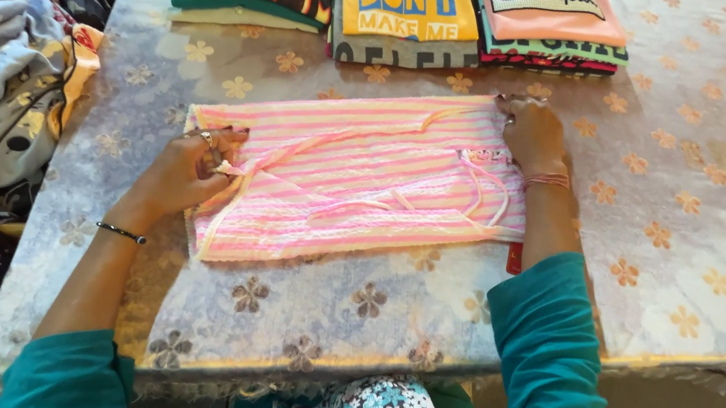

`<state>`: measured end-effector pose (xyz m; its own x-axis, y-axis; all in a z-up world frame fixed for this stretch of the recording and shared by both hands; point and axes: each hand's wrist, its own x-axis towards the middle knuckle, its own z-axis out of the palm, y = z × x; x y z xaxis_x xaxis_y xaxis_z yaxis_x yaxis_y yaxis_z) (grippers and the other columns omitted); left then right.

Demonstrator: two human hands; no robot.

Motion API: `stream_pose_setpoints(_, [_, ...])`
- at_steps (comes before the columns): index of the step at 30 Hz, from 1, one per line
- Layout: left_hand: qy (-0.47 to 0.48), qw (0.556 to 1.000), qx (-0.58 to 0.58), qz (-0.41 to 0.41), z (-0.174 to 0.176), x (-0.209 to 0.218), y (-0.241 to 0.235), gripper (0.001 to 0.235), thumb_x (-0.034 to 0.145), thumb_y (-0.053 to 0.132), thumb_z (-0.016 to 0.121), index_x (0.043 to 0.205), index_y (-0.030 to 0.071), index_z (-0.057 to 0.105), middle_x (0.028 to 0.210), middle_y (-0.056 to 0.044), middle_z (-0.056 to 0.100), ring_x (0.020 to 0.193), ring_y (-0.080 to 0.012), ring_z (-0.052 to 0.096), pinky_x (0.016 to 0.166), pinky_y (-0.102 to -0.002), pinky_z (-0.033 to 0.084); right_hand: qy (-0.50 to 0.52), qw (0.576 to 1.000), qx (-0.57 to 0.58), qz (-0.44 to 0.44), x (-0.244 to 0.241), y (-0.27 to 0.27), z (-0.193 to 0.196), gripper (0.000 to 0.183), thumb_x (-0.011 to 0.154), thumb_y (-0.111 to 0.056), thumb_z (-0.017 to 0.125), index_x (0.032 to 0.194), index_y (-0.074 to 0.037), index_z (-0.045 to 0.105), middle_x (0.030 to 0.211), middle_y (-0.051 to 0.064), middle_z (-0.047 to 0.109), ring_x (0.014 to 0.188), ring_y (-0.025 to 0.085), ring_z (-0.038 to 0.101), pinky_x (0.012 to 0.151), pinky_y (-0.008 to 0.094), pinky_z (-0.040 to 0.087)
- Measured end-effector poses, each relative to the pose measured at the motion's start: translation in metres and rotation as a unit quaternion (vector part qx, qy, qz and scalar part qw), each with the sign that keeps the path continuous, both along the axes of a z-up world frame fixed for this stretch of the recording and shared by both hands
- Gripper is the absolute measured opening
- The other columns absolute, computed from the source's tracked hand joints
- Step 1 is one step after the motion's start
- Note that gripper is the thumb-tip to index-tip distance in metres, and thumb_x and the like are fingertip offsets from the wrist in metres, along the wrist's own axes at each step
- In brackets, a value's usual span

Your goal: The person folds a yellow t-shirt and places it on a stack. They then pick up a pink and white striped hoodie, fold it neatly, and place it on the table.

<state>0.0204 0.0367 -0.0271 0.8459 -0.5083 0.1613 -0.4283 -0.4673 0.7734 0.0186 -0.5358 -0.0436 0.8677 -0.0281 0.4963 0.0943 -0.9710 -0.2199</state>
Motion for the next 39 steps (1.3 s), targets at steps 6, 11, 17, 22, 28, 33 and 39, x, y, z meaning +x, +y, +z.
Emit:
stream_pose_setpoints(6, [-0.101, 0.994, 0.047, -0.009, 0.029, -0.015, -0.009, 0.061, 0.075, 0.01, 0.076, 0.135, 0.006, 0.065, 0.089, -0.01, 0.068, 0.064, -0.0146, 0.058, 0.062, -0.032, 0.051, -0.014, 0.964, 0.238, 0.118, -0.01, -0.03, -0.015, 0.054, 0.089, 0.005, 0.05, 0.14, -0.009, 0.065, 0.135, 0.017, 0.067, 0.121, 0.022, 0.065, 0.101, 0.034, 0.049])
stream_pose_setpoints(11, [-0.102, 0.994, 0.032, -0.018, 0.025, -0.01, -0.007, 0.058, 0.076, 0.013, 0.077, 0.133, 0.005, 0.066, 0.098, -0.009, 0.07, 0.065, -0.0151, 0.058, 0.061, -0.032, 0.051, 0.085, 0.897, 0.434, -0.015, -0.053, -0.023, 0.052, 0.044, 0.097, 0.0, 0.053, 0.139, -0.008, 0.065, 0.12, 0.007, 0.069, 0.105, 0.016, 0.065, 0.087, 0.03, 0.051])
stream_pose_setpoints(17, [-0.066, 0.997, 0.042, 0.001, 0.015, -0.007, -0.005, 0.045, 0.078, 0.013, 0.078, 0.12, 0.002, 0.067, 0.109, -0.008, 0.07, 0.064, -0.0133, 0.056, 0.059, -0.032, 0.05, 0.217, 0.867, 0.443, 0.073, -0.15, -0.002, 0.108, 0.048, 0.083, 0.005, 0.062, 0.131, -0.001, 0.062, 0.123, 0.004, 0.068, 0.112, 0.017, 0.066, 0.093, 0.03, 0.055])
stream_pose_setpoints(22, [-0.068, 0.997, 0.027, -0.009, 0.018, -0.008, -0.006, 0.041, 0.077, 0.01, 0.077, 0.116, 0.0, 0.068, 0.11, -0.007, 0.075, 0.066, -0.0122, 0.055, 0.059, -0.031, 0.049, 0.322, 0.835, 0.409, 0.178, -0.19, -0.002, 0.081, 0.055, 0.07, 0.011, 0.077, 0.122, -0.001, 0.066, 0.14, 0.006, 0.052, 0.133, 0.02, 0.049, 0.108, 0.033, 0.042])
stream_pose_setpoints(28, [-0.024, 0.999, 0.041, 0.007, 0.019, -0.009, -0.006, 0.029, 0.078, 0.013, 0.076, 0.101, 0.001, 0.066, 0.137, -0.004, 0.071, 0.065, -0.0183, 0.057, 0.06, -0.036, 0.05, 0.246, 0.928, 0.271, 0.073, -0.19, -0.003, 0.055, 0.031, 0.079, 0.009, 0.069, 0.106, -0.004, 0.077, 0.128, 0.009, 0.058, 0.126, 0.022, 0.055, 0.102, 0.036, 0.049])
stream_pose_setpoints(33, [-0.324, 0.945, 0.003, -0.05, 0.039, -0.026, -0.018, 0.03, 0.078, 0.017, 0.076, 0.104, 0.005, 0.067, 0.126, -0.013, 0.07, 0.112, -0.0358, 0.066, 0.103, -0.049, 0.046, 0.185, 0.914, 0.356, 0.06, -0.186, 0.003, 0.048, 0.022, 0.083, 0.007, 0.068, 0.101, -0.003, 0.076, 0.13, 0.008, 0.06, 0.114, 0.017, 0.065, 0.094, 0.032, 0.057])
stream_pose_setpoints(39, [-0.157, 0.985, 0.051, -0.047, 0.042, -0.041, -0.039, 0.029, 0.079, 0.021, 0.077, 0.103, 0.005, 0.07, 0.09, -0.009, 0.07, 0.08, -0.0291, 0.068, 0.073, -0.041, 0.054, 0.01, 0.99, 0.1, 0.095, -0.181, 0.018, 0.058, 0.021, 0.075, 0.001, 0.075, 0.096, -0.002, 0.076, 0.13, 0.012, 0.069, 0.123, 0.026, 0.059, 0.107, 0.043, 0.044])
